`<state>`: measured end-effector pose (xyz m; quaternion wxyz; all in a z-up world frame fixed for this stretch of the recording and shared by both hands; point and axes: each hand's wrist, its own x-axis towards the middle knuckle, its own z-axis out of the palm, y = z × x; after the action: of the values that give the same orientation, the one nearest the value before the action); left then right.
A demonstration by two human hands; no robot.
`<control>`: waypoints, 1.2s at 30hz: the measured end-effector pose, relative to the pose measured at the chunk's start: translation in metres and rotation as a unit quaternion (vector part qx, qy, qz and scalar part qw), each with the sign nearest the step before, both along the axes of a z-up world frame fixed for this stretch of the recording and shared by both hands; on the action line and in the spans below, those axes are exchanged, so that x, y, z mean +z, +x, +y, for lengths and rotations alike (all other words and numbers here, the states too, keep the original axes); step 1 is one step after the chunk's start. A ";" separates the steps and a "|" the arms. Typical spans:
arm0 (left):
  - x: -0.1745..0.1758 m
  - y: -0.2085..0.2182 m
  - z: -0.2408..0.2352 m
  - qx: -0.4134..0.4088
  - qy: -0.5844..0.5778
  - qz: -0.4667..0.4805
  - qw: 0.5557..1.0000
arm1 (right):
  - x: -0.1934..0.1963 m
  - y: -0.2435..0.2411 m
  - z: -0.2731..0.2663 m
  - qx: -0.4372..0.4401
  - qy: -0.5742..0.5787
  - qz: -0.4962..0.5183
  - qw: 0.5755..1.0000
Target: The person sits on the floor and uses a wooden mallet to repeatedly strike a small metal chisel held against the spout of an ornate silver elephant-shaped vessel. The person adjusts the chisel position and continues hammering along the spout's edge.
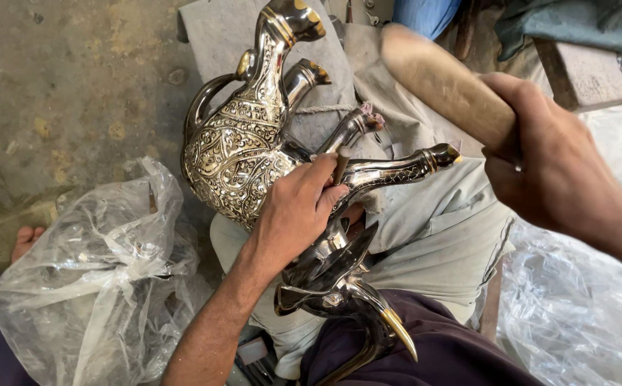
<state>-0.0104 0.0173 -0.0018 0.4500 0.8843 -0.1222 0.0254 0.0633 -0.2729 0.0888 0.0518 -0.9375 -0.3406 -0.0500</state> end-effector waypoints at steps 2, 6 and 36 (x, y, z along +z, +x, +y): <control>0.000 0.000 0.001 -0.007 -0.009 -0.027 1.000 | -0.005 -0.004 -0.001 -0.046 -0.179 -0.039 0.982; 0.000 0.005 0.000 -0.020 0.012 0.062 0.998 | -0.014 -0.009 -0.004 -0.102 0.005 0.065 0.993; 0.005 0.011 0.007 -0.070 -0.009 0.041 0.997 | -0.018 -0.020 -0.002 -0.147 0.064 0.083 0.983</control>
<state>0.0011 0.0241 0.0035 0.4630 0.8699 -0.1649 -0.0410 0.0436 -0.2747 0.0707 0.1318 -0.9730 -0.1892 -0.0003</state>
